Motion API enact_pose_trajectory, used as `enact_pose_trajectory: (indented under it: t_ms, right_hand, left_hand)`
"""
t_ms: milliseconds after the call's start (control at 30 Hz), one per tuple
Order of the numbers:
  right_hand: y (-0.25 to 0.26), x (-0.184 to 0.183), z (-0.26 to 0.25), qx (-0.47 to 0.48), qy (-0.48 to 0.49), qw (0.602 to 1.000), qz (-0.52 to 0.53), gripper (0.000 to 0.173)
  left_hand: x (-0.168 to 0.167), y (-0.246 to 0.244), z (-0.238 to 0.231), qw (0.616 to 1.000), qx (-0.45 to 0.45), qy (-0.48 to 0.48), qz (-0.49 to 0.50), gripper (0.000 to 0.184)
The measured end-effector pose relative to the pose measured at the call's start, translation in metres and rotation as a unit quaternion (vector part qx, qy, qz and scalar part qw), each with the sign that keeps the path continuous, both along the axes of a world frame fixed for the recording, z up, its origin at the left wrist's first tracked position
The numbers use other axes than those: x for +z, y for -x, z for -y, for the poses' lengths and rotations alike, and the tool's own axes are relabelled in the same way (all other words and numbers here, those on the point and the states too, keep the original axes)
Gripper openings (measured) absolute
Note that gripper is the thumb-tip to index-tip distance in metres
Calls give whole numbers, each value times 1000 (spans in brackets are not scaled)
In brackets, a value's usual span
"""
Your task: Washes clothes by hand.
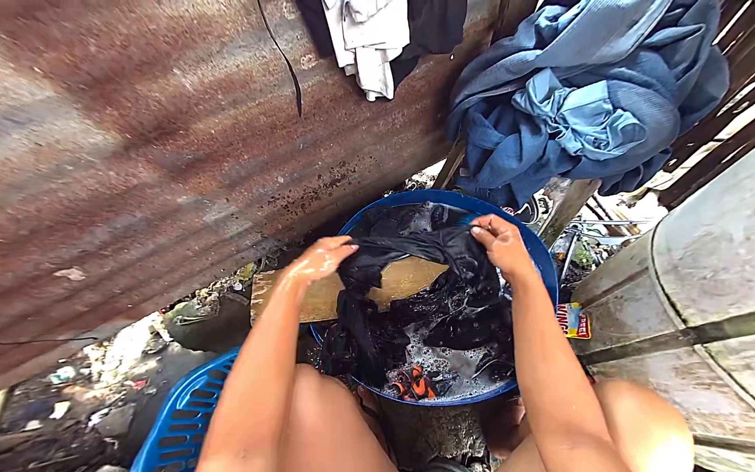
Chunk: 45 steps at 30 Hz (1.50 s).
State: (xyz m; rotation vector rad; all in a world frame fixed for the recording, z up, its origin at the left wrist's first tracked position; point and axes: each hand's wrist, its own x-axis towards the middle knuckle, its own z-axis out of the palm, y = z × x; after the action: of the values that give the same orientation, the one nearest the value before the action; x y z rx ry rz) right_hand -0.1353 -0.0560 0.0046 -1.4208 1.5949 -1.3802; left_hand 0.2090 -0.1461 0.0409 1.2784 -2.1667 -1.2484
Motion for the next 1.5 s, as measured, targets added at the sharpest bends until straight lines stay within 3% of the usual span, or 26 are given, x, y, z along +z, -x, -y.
enact_pose_trajectory:
  t_ms: [67, 133, 200, 267, 367, 467, 533, 567, 633, 700, 867, 1067, 1133, 1200, 1267, 1367, 1433, 1500]
  right_hand:
    - [-5, 12, 22, 14, -14, 995, -99, 24]
    - [-11, 17, 39, 19, -102, 975, -195, 29]
    - [-11, 5, 46, 26, -158, 957, -243, 29]
    - [-17, -22, 44, 65, -179, 949, -251, 28]
    - [-56, -59, 25, 137, -273, 907, -291, 40]
    - [-100, -71, 6, 109, -364, 850, -365, 61]
    - [-105, -72, 2, 77, -370, 852, -362, 61]
    - [-100, -73, 2, 57, -363, 870, -330, 59]
    - [-82, -74, 5, 23, -358, 888, -287, 53]
    - [-68, -79, 4, 17, -344, 883, -319, 38]
    - [-51, -98, 3, 58, -288, 875, -386, 33]
    - [-44, -83, -12, 184, -467, 787, -360, 49]
    - [-30, -74, -19, 185, -435, 827, -303, 42]
    - [-8, -72, -17, 135, -314, 904, -257, 30]
    - [6, -40, -12, 118, -245, 937, -218, 24]
    - [17, 2, -1, 107, -226, 940, -230, 21]
    - [24, 0, 18, 70, -242, 926, -279, 21]
    - [19, -11, 31, -1, -299, 902, -311, 33]
  left_hand:
    - [14, -16, 12, 998, 7, 46, 37, 32]
    - [9, -37, 25, 986, 26, 73, 145, 32]
    - [-19, -62, 35, 961, 57, 73, 261, 39]
    - [-50, -76, 32, 946, 100, 52, 303, 50]
    - [-87, -72, 18, 946, 140, 1, 294, 61]
    - [-103, -60, 16, 956, 171, -30, 237, 75]
    - [-98, -55, 18, 956, 197, -58, 208, 89]
    - [-95, -53, 18, 954, 204, -78, 205, 87]
    - [-95, -50, 18, 956, 195, -109, 190, 58]
    - [-100, -49, 18, 961, 181, -106, 180, 34]
    - [-94, -57, 8, 977, 192, -20, 94, 18]
    - [-86, -70, -4, 984, 170, -36, 27, 11]
    - [-87, -75, -6, 985, 169, -23, 15, 9]
    - [-78, -83, -9, 985, 173, 10, 18, 7]
    - [-64, -91, -11, 982, 171, 72, 30, 7]
    - [-56, -97, -13, 965, 160, 202, 59, 8]
    - [-70, -91, -16, 944, 122, 276, 131, 12]
    - [-99, -91, -22, 938, 42, 261, 223, 20]
